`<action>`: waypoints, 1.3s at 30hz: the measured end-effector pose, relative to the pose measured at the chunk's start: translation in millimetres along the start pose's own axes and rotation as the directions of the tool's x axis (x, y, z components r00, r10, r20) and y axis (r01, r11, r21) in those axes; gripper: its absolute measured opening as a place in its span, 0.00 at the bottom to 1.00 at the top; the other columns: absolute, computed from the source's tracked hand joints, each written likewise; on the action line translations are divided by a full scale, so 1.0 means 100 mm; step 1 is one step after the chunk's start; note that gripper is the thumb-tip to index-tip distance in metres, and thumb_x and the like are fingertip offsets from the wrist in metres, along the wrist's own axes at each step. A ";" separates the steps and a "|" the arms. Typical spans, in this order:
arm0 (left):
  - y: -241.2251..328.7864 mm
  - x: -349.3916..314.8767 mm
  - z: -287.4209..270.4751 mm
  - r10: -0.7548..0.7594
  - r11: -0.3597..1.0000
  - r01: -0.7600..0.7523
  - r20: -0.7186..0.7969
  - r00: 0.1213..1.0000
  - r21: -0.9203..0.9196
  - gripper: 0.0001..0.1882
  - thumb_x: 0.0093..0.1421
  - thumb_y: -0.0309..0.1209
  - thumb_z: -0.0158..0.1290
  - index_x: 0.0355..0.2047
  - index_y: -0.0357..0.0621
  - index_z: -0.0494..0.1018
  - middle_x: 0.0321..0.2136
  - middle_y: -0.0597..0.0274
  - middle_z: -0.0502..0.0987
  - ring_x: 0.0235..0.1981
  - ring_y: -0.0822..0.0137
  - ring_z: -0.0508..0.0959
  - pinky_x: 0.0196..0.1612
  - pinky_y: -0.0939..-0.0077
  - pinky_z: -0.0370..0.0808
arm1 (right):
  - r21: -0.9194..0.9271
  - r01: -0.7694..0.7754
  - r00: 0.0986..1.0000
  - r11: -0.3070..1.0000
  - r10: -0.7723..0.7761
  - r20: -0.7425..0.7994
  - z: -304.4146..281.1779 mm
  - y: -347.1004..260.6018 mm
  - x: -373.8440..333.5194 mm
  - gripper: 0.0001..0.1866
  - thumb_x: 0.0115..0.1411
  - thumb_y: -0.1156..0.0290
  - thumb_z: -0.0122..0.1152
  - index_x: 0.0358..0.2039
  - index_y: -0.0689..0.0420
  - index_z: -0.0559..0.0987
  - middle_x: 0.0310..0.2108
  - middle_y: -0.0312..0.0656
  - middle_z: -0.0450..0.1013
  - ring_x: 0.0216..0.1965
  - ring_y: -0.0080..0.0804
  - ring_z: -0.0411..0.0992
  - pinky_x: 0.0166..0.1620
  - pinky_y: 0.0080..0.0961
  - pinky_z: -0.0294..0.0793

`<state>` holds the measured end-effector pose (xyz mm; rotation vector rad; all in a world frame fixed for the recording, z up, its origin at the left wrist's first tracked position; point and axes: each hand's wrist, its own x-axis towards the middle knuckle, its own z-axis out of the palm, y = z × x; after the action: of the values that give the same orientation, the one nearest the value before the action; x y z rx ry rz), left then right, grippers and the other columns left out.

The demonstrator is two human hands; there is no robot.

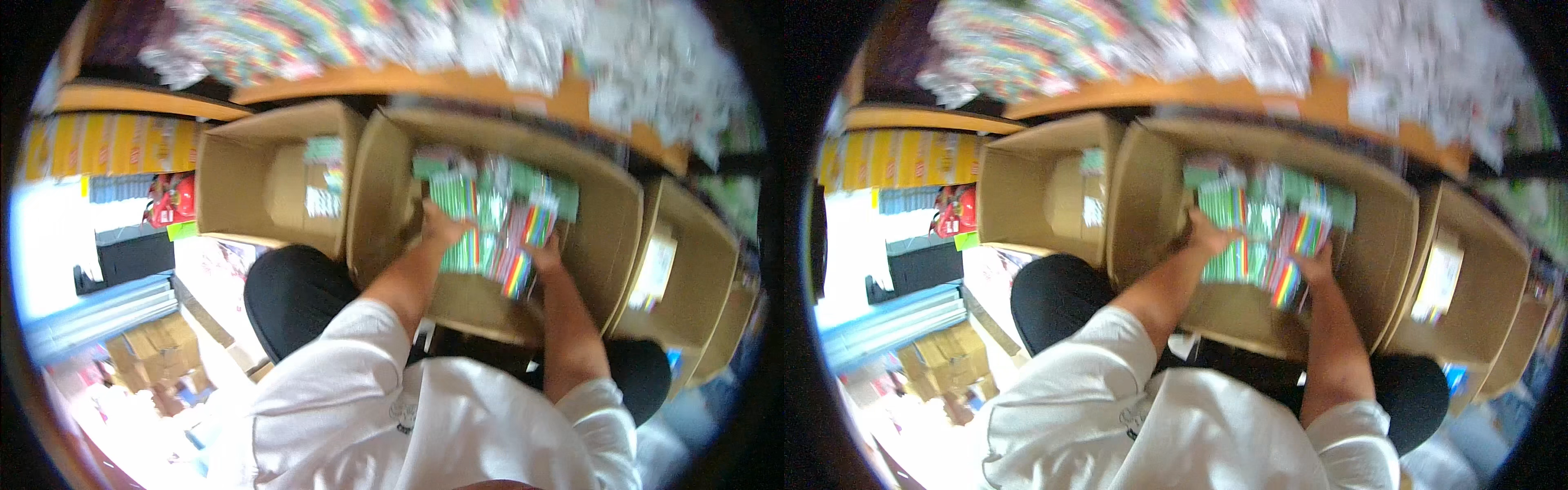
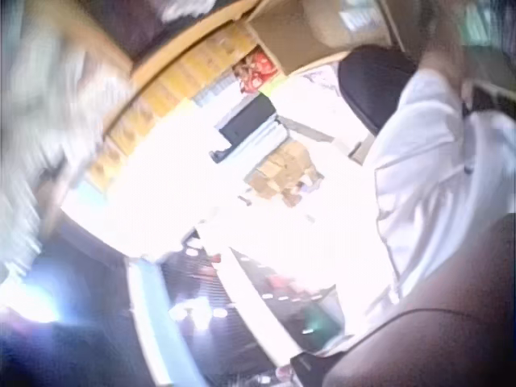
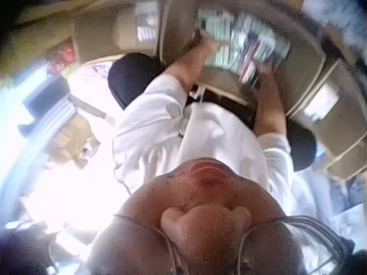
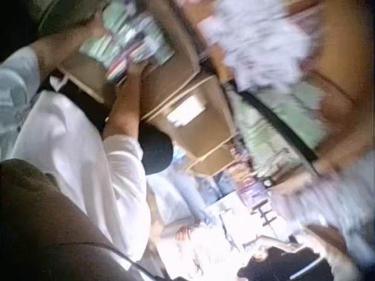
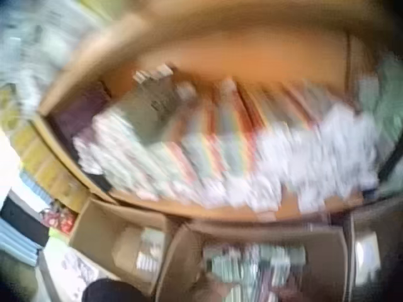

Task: The person sits on the floor and transfers stacks of packaged stationery items from cardboard boxes onto nearby shelves. They repeatedly pick up bundles, place them on shelves, and occasionally adjust boxes or items on the floor.

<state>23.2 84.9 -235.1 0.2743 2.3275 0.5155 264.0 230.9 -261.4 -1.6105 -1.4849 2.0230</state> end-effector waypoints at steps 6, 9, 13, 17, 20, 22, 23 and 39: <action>0.51 -0.86 -1.39 0.231 0.926 -0.097 0.347 0.909 -0.364 0.64 0.40 0.50 0.76 0.63 0.29 0.47 0.55 0.36 0.66 0.57 0.51 0.70 0.62 0.63 0.67 | 0.104 -0.277 0.915 0.955 0.230 0.333 0.58 -1.25 -0.67 0.42 0.53 0.66 0.77 0.65 0.59 0.64 0.56 0.47 0.72 0.56 0.40 0.72 0.56 0.42 0.75; 0.50 -1.04 -1.64 0.323 0.835 -0.101 0.332 0.886 -0.541 0.61 0.46 0.52 0.72 0.64 0.30 0.45 0.56 0.36 0.66 0.57 0.53 0.71 0.59 0.62 0.69 | 0.269 -0.361 0.821 0.893 0.168 0.545 0.91 -1.91 -1.11 0.32 0.66 0.55 0.62 0.64 0.59 0.66 0.55 0.49 0.74 0.53 0.40 0.76 0.56 0.41 0.77; 0.46 -1.72 -2.37 0.472 0.474 -0.033 0.223 0.853 -0.880 0.50 0.57 0.42 0.65 0.67 0.36 0.45 0.58 0.42 0.66 0.57 0.57 0.72 0.58 0.65 0.72 | 0.399 -0.184 0.817 0.898 -0.086 0.570 1.26 -2.42 -1.82 0.31 0.68 0.53 0.57 0.64 0.59 0.64 0.57 0.50 0.71 0.54 0.40 0.75 0.58 0.38 0.75; 0.10 -2.21 -2.90 0.511 0.262 0.044 0.177 0.841 -0.964 0.48 0.59 0.37 0.62 0.70 0.44 0.44 0.60 0.46 0.66 0.59 0.57 0.72 0.60 0.61 0.72 | 0.324 -0.058 0.642 0.944 -0.214 0.737 1.64 -2.81 -2.50 0.48 0.59 0.71 0.60 0.74 0.53 0.44 0.67 0.48 0.58 0.66 0.40 0.62 0.67 0.38 0.63; -0.10 -2.43 -3.24 0.534 0.138 -0.067 0.017 0.845 -0.988 0.48 0.58 0.35 0.63 0.69 0.44 0.43 0.59 0.49 0.65 0.59 0.58 0.72 0.58 0.61 0.74 | 0.201 0.209 0.604 0.957 -0.288 0.743 1.99 -3.18 -2.95 0.55 0.54 0.65 0.65 0.75 0.54 0.40 0.70 0.48 0.55 0.70 0.39 0.55 0.70 0.34 0.54; -0.14 -2.40 -3.53 0.544 0.087 -0.190 -0.113 0.831 -0.978 0.47 0.58 0.34 0.63 0.69 0.43 0.44 0.58 0.49 0.67 0.58 0.57 0.73 0.58 0.60 0.74 | 0.215 0.341 0.538 0.915 -0.378 0.754 2.25 -3.43 -2.96 0.56 0.53 0.62 0.66 0.75 0.55 0.42 0.70 0.48 0.54 0.70 0.38 0.53 0.70 0.33 0.51; -0.10 -2.37 -3.74 0.542 0.053 -0.232 -0.167 0.823 -0.971 0.46 0.58 0.35 0.63 0.68 0.42 0.46 0.57 0.49 0.68 0.57 0.57 0.73 0.58 0.60 0.74 | 0.213 0.398 0.513 0.892 -0.409 0.755 2.41 -3.57 -2.94 0.57 0.52 0.61 0.66 0.75 0.56 0.42 0.70 0.48 0.54 0.71 0.38 0.52 0.71 0.33 0.50; 0.81 -1.29 -6.02 0.504 0.386 -0.322 -0.095 0.858 -0.864 0.36 0.54 0.53 0.59 0.57 0.41 0.71 0.46 0.52 0.81 0.42 0.61 0.83 0.48 0.66 0.78 | 0.559 0.429 0.587 0.709 -0.689 0.424 4.07 -5.23 -2.36 0.29 0.60 0.59 0.62 0.58 0.57 0.68 0.51 0.44 0.71 0.51 0.36 0.72 0.55 0.35 0.72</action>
<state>-300.6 -57.4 275.0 0.3898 1.4995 1.7665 -191.4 99.5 258.5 -0.2038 -1.3487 2.2848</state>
